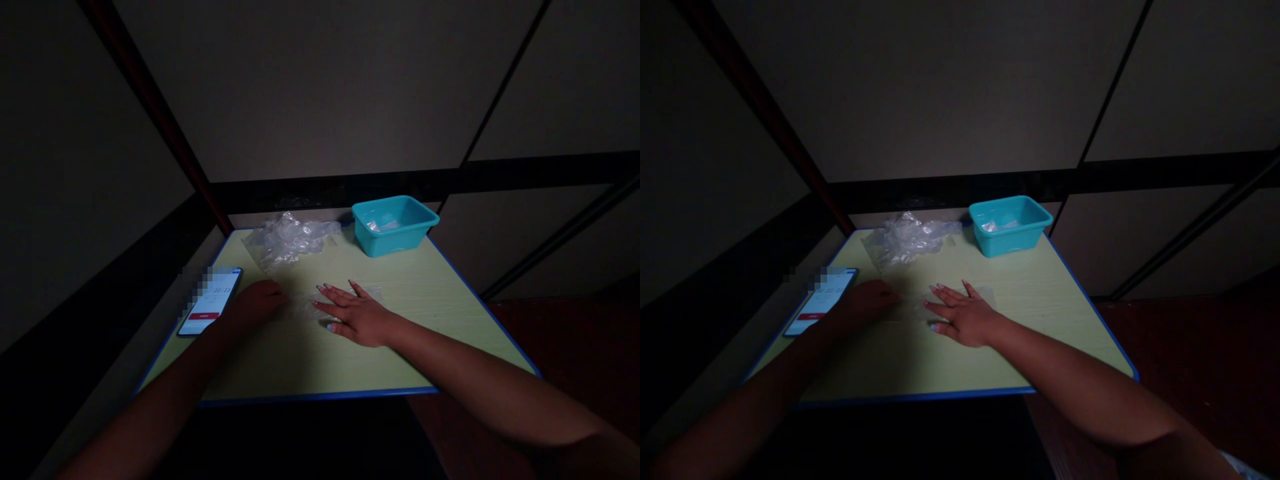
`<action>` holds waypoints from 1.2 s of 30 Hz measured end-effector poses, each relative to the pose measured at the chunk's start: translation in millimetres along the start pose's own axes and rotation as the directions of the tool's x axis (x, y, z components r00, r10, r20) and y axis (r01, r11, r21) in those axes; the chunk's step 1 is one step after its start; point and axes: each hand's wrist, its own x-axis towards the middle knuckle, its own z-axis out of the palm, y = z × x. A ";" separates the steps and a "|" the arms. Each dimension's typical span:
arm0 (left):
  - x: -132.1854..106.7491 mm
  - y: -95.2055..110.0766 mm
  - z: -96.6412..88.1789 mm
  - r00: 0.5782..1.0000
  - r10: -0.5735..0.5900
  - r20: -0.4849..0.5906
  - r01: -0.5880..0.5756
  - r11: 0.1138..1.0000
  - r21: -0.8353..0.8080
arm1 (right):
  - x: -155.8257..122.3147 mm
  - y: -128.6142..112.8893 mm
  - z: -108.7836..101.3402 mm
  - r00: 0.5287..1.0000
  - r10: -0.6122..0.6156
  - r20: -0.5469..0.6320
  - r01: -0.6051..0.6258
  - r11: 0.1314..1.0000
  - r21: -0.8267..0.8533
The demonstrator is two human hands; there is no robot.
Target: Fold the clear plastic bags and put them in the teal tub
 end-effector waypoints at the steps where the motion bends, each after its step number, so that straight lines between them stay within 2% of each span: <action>1: -1.3 1.1 1.3 1.000 -0.014 -0.005 0.014 1.000 0.008 | 0.0 -0.2 -0.3 1.000 0.000 0.002 0.000 1.000 -0.003; 9: -8.6 11.0 -0.9 0.993 0.096 0.070 -0.107 0.980 0.169 | 0.2 -1.7 -1.7 1.000 0.015 0.022 -0.015 1.000 -0.010; 14: -12.3 10.3 -0.1 0.992 0.123 0.026 -0.125 0.980 0.155 | 0.1 -2.2 -1.5 1.000 0.016 0.015 -0.016 1.000 -0.011; 20: -14.5 1.5 5.2 0.987 0.154 -0.035 -0.144 0.967 0.211 | -0.2 -1.7 -0.8 1.000 0.008 0.015 -0.007 0.999 -0.046; 22: -14.9 -5.3 7.7 0.965 0.261 -0.025 -0.245 0.931 0.272 | -1.3 -2.7 -0.8 1.000 0.002 -0.009 -0.003 0.997 -0.072; 24: -15.0 -13.2 10.6 0.916 0.401 -0.004 -0.376 0.861 0.344 | -2.3 -4.6 -1.1 0.998 0.010 -0.057 -0.016 0.993 -0.117; 26: -15.0 -20.0 13.2 0.878 0.479 -0.003 -0.439 0.808 0.393 | -1.8 -7.0 -1.6 0.992 0.025 -0.120 -0.044 0.986 -0.160; 30: -15.1 -25.6 15.3 0.863 0.504 -0.014 -0.445 0.775 0.449 | 8.4 -11.9 -0.6 0.981 0.059 -0.185 -0.089 0.983 -0.160; 36: -14.8 -25.1 17.1 0.866 0.500 -0.016 -0.431 0.762 0.483 | 32.9 -19.3 8.6 0.980 0.096 -0.176 -0.112 0.990 -0.083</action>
